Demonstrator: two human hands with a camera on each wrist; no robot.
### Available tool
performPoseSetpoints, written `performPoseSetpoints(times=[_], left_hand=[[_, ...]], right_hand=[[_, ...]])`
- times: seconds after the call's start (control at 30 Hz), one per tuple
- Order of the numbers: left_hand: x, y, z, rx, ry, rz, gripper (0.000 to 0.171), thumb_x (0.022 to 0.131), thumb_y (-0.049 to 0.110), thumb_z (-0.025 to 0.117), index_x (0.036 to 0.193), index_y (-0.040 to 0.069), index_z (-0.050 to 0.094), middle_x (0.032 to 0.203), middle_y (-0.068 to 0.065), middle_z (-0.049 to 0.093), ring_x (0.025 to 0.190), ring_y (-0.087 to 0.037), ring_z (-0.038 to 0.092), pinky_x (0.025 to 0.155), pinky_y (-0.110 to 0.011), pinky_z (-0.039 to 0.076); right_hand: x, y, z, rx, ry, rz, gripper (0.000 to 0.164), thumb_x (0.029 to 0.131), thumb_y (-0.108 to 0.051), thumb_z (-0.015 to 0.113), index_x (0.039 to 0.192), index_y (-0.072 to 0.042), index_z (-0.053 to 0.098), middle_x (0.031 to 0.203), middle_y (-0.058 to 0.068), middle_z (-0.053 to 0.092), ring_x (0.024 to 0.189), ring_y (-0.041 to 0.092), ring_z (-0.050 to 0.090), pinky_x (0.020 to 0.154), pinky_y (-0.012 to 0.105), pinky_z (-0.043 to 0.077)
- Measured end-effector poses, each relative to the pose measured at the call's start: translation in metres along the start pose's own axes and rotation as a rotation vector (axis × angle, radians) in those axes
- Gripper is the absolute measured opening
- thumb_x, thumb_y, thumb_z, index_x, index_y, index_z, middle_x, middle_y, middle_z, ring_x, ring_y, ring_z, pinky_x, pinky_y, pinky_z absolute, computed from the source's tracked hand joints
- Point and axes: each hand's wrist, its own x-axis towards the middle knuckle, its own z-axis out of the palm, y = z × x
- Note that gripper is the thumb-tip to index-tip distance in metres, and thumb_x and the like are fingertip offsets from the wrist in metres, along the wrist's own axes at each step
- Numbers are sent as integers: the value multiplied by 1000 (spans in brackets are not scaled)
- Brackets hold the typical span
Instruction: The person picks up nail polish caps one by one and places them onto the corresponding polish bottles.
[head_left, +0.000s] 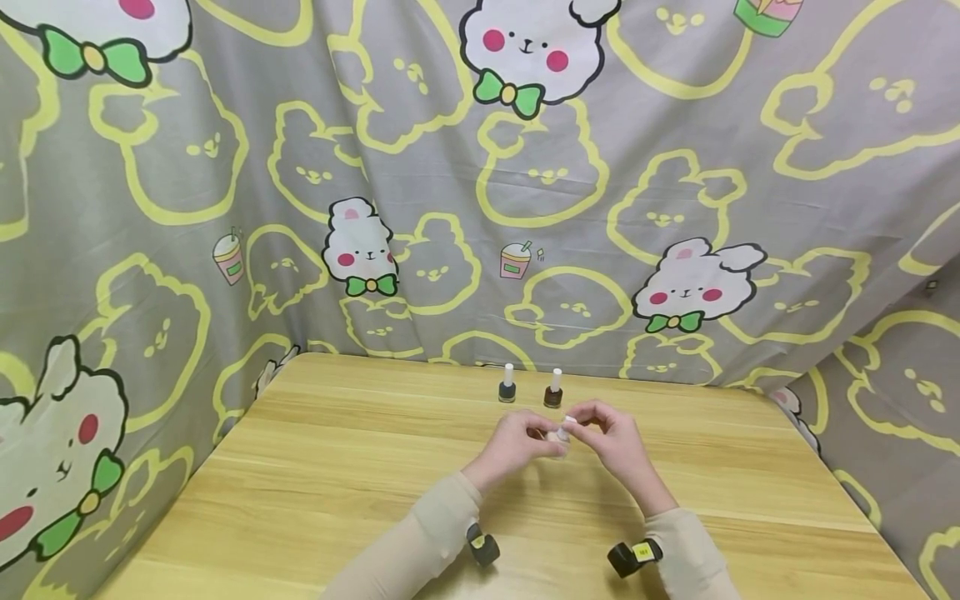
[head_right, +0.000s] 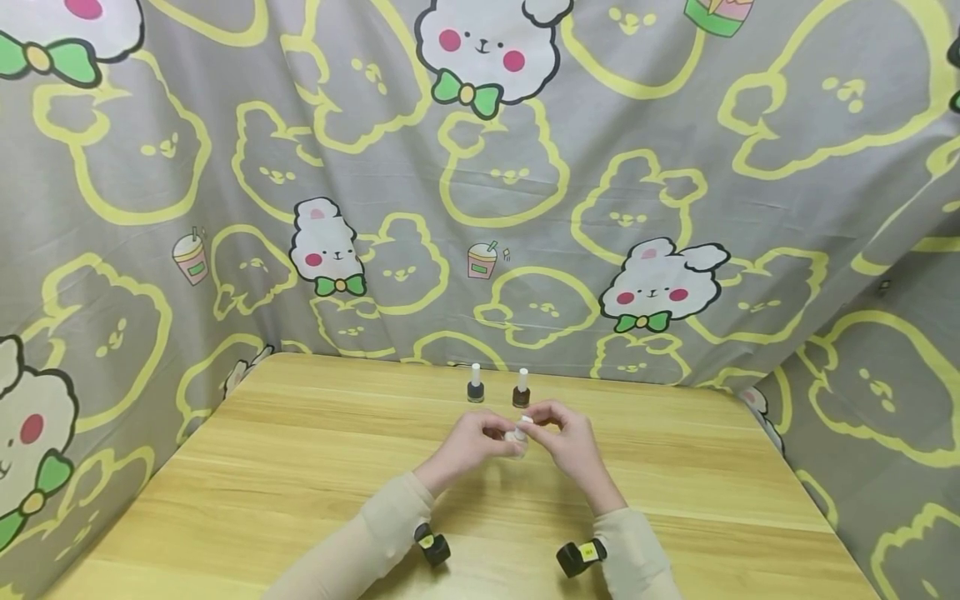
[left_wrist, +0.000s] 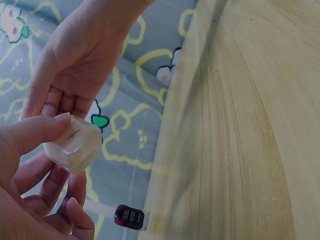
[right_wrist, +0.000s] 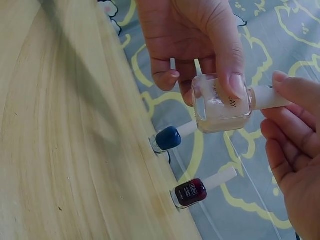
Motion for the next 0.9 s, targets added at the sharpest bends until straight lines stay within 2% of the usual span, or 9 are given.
performPoseSetpoints(times=[0.2,0.37,0.5,0.67,0.8,0.9], left_hand=[[0,2,1,26,10,24,25,74,15,82,97,5,76,90,-2,66,79,-9,55,68,-21,47],[-1,3,1,31,9,21,27,73,15,83,98,5,76,89,-1,65,79,-12,55,67,-21,47],[-1,2,1,9,9,7,27,74,16,82,99,6,76,92,-2,66,80,-11,56,69,-22,47],[-1,2,0,-33,8,-7,28,75,14,81,101,5,75,96,-4,67,82,-13,57,70,-23,48],[0,0,-1,-35,3,-13,27,77,15,80,101,5,75,96,-3,67,82,-13,57,70,-23,48],[1,-1,-1,-25,0,-15,25,78,16,80,100,6,75,94,-2,66,82,-12,56,70,-23,48]], right_hand=[[0,-2,2,10,33,14,12,83,-8,75,87,-3,65,83,7,65,73,3,57,69,23,47],[0,-2,1,27,18,25,14,84,-8,75,88,-2,63,87,8,65,77,3,58,72,22,49],[1,-1,-1,37,-10,41,17,86,-10,73,97,0,65,97,12,66,87,1,59,79,21,50],[1,1,-5,16,-48,94,30,90,-15,69,115,2,65,111,17,67,95,0,60,83,20,51],[0,3,-5,31,-117,134,38,94,-21,65,125,0,62,122,19,65,96,6,65,82,20,52],[0,4,-5,67,-177,122,39,97,-22,61,129,0,60,127,19,64,103,4,65,86,19,51]])
